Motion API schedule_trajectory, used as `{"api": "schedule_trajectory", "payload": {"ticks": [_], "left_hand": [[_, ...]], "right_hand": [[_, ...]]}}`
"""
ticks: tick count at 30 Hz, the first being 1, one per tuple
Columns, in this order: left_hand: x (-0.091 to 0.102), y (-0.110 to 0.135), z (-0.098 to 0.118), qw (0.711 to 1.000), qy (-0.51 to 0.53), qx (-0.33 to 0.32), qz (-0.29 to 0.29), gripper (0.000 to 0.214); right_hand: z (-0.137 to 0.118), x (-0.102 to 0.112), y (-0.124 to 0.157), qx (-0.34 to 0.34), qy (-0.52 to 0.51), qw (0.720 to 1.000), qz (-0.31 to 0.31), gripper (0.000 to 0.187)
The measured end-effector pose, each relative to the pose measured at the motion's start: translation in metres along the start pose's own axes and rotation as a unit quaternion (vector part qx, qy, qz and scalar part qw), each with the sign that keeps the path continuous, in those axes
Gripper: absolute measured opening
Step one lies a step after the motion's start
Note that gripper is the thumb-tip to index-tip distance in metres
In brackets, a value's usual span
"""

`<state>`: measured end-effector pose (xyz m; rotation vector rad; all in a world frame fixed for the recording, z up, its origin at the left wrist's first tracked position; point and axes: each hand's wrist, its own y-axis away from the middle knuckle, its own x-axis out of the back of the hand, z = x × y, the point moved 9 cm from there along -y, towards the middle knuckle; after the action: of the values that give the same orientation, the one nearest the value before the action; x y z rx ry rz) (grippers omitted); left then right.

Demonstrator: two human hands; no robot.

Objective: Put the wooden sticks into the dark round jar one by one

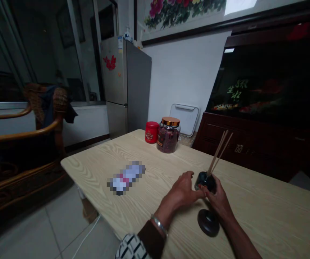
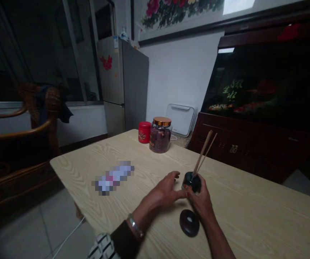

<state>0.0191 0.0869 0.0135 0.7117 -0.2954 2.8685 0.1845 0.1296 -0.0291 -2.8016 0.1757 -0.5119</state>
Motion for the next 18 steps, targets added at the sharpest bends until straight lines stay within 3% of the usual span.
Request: {"api": "schedule_trajectory", "payload": {"ticks": [4, 8, 14, 18], "left_hand": [[-0.024, -0.031, -0.012, 0.998, 0.064, -0.016, 0.020, 0.102], [-0.037, -0.037, -0.017, 0.992, 0.112, -0.052, 0.025, 0.084], [-0.033, -0.038, -0.012, 0.991, 0.103, -0.077, 0.037, 0.074], [-0.032, -0.040, -0.013, 0.992, 0.093, -0.077, 0.036, 0.070]], "right_hand": [[0.002, -0.003, -0.002, 0.009, -0.023, 1.000, -0.016, 0.077], [0.000, -0.005, -0.002, 0.023, -0.032, 0.999, -0.023, 0.077], [-0.009, -0.004, 0.004, 0.048, -0.018, 0.998, -0.040, 0.079], [-0.007, 0.001, 0.007, 0.015, -0.102, 0.990, -0.098, 0.076]]}}
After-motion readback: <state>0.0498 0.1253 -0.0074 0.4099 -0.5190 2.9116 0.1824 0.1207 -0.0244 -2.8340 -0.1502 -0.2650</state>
